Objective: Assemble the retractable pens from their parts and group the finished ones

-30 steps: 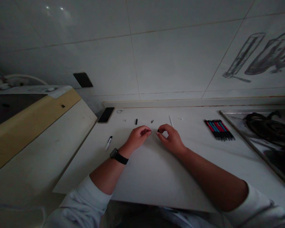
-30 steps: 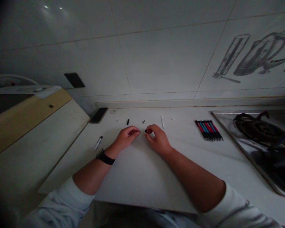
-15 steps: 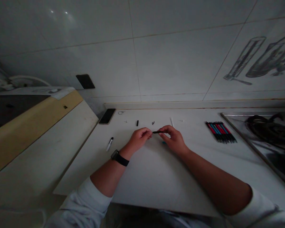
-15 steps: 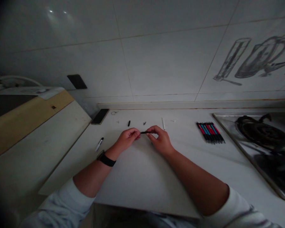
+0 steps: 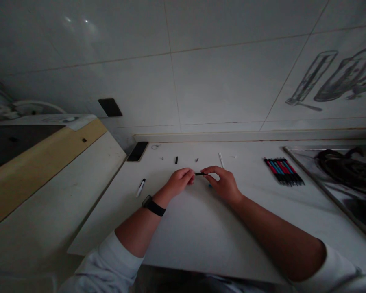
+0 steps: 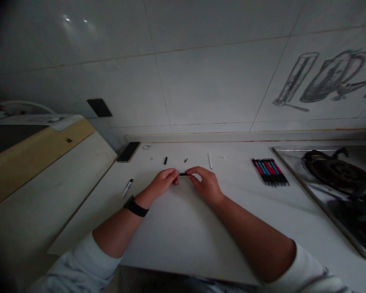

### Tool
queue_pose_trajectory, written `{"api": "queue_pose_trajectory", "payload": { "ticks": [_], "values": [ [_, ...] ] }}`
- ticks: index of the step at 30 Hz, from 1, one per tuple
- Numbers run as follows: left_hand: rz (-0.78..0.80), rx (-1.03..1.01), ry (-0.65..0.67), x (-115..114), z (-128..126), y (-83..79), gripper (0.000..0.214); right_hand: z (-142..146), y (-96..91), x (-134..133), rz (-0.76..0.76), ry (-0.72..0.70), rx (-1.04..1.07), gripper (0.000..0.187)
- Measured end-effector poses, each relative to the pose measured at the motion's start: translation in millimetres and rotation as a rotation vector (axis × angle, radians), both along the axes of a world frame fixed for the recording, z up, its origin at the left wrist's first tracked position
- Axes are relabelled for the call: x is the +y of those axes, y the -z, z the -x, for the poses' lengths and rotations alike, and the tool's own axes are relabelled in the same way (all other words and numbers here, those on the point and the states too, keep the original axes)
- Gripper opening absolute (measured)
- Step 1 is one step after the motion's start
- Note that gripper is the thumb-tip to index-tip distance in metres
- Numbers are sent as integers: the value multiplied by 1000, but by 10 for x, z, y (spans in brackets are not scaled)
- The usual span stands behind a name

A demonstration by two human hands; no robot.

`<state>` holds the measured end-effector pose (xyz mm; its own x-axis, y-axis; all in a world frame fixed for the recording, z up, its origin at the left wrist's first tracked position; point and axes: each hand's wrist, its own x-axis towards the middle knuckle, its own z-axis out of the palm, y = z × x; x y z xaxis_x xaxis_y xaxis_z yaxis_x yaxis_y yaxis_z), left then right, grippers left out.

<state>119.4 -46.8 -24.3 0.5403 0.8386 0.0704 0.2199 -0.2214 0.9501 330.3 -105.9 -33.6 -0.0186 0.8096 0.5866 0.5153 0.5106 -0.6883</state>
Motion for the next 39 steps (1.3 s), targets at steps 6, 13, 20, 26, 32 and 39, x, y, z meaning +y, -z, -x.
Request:
{"api": "queue_pose_trajectory", "payload": {
  "ticks": [6, 13, 20, 26, 32, 39],
  "values": [
    [18, 0, 26, 25, -5, 41, 50, -27, 2, -15, -66, -19, -111, 15],
    [21, -46, 27, 15, -10, 21, 48, -35, -22, -30, -110, 5, -161, 14],
    [-62, -84, -6, 17, -7, 50, 22, -53, -19, 16, 20, 94, -217, 23],
    [-162, -76, -91, 36, 9, 101, 16, -26, 12, 5, 91, 65, -192, 22],
    [-228, -24, -103, 6, -4, 45, 12, -13, 4, 7, 110, 38, -203, 14],
    [-258, 9, -114, -8, -9, 26, 10, -30, 0, 8, 145, 50, -199, 17]
  ]
}}
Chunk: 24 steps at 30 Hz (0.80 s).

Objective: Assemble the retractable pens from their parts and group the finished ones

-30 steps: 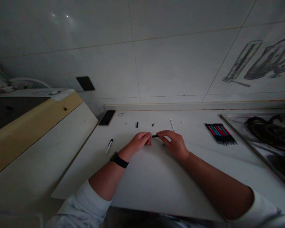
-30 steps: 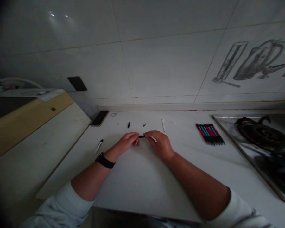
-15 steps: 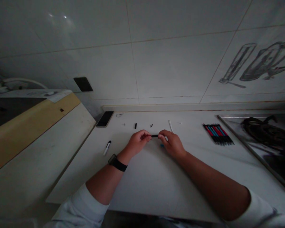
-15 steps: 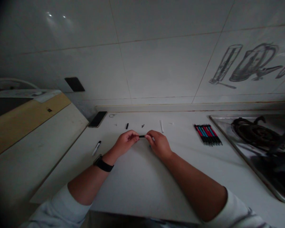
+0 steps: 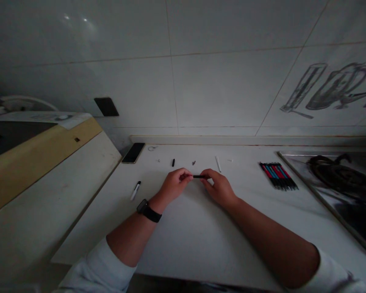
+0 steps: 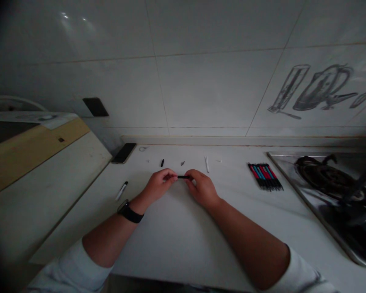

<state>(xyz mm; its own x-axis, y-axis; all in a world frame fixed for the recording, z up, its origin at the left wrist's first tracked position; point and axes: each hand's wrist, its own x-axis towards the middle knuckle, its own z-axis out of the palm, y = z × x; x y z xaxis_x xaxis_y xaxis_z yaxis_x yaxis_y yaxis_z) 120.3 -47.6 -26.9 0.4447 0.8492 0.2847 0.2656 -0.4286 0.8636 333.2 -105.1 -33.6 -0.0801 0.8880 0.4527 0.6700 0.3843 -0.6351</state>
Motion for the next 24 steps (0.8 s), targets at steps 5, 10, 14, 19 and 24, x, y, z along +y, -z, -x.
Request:
{"api": "queue_pose_trajectory", "payload": {
  "ticks": [5, 10, 14, 19, 24],
  "values": [
    [-22, 33, -7, -5, 5, -21, 11, 2, -15, -9, 61, 0, -33, 15],
    [-42, 57, -10, 3, 16, -27, 10, 5, -28, -13, 38, -21, 6, 13],
    [-55, 96, 18, 0, 28, -28, 13, -2, -73, -19, 77, -25, -44, 19],
    [-96, 110, 41, -11, 27, -25, 15, -17, -108, -21, 110, -41, -112, 33],
    [-169, 133, 26, -2, 20, -1, 5, -22, -84, -14, 119, -43, -151, 41]
  ]
}}
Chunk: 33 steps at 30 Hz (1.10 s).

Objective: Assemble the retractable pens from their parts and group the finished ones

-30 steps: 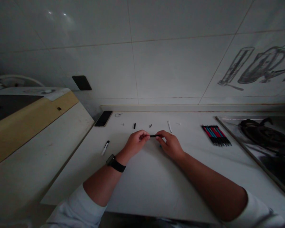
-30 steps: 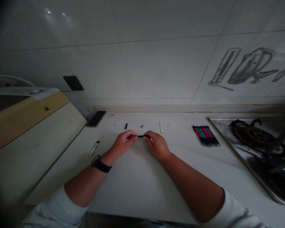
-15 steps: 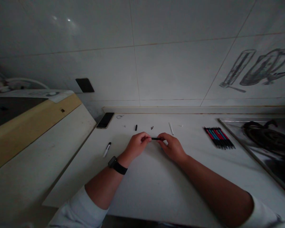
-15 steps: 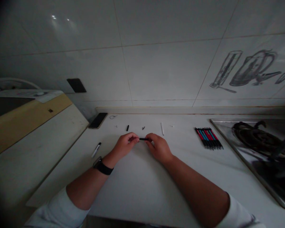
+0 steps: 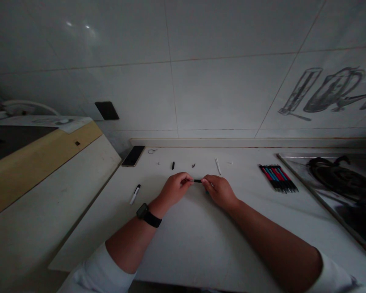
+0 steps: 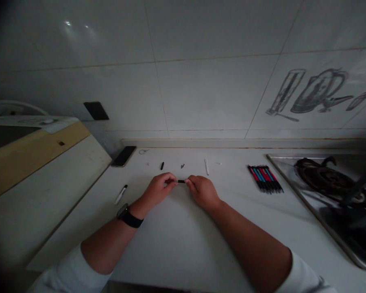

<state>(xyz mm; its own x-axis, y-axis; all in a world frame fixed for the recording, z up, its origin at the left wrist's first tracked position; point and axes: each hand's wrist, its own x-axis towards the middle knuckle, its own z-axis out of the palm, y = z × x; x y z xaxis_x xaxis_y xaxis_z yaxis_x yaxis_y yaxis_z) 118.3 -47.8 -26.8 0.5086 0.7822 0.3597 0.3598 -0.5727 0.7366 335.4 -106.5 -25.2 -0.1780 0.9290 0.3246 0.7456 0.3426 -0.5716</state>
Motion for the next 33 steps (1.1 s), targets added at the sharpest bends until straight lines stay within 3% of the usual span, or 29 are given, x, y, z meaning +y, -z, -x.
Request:
{"api": "queue_pose_trajectory", "payload": {
  "ticks": [2, 7, 12, 16, 22, 27, 33],
  "values": [
    [-39, 25, -1, 6, 5, 12, 4, 0, 9, 2, -9, 6, 4, 35],
    [-70, 51, 40, 3, 23, 27, 25, -1, 22, 6, -55, 33, 14, 17],
    [-113, 103, 82, -8, 7, 8, 8, 7, 59, 8, -86, 3, -49, 15],
    [-114, 138, 111, -2, -4, 2, 7, 11, 74, 14, -87, -27, -72, 16],
    [-52, 98, -54, 74, 31, 42, 13, -70, 50, 57, -128, 25, -37, 24],
    [-12, 96, -148, 185, 65, 95, 14, -186, 13, 253, -131, 65, -128, 23],
    [13, 88, -182, 272, 79, 142, 16, -185, -73, 727, 63, 84, -384, 35]
  ]
}}
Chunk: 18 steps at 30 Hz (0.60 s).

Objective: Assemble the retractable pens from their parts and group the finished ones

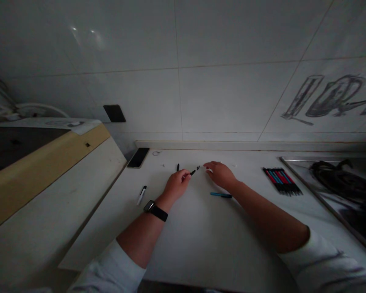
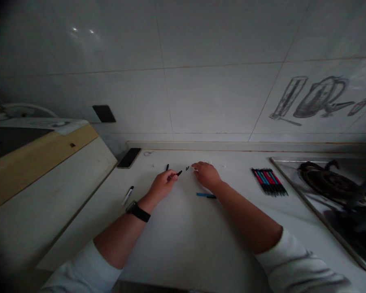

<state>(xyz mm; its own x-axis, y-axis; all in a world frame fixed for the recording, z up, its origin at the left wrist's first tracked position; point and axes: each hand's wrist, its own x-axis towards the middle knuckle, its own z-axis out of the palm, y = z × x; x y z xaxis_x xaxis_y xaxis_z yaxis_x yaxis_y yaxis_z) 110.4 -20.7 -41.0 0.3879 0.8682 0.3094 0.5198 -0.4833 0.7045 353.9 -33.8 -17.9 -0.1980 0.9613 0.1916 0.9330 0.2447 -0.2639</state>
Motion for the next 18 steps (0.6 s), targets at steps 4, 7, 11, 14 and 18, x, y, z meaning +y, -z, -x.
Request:
{"api": "queue_pose_trajectory", "payload": {
  "ticks": [4, 7, 11, 14, 18],
  "values": [
    [25, -22, -7, 23, 5, 10, 16, 40, 28, 274, 70, 23, -55, 42],
    [34, -37, -14, 35, 7, 24, 15, 61, 63, 357, 50, -17, -77, 39],
    [39, -42, -13, 48, 7, 45, 14, 74, 54, 384, 40, -53, -101, 35],
    [33, -42, -4, 55, 5, 56, 15, 77, 9, 408, 67, -52, -142, 29],
    [47, -34, -10, 56, -2, 58, 15, 79, -45, 410, 83, -121, -252, 24]
  ]
}}
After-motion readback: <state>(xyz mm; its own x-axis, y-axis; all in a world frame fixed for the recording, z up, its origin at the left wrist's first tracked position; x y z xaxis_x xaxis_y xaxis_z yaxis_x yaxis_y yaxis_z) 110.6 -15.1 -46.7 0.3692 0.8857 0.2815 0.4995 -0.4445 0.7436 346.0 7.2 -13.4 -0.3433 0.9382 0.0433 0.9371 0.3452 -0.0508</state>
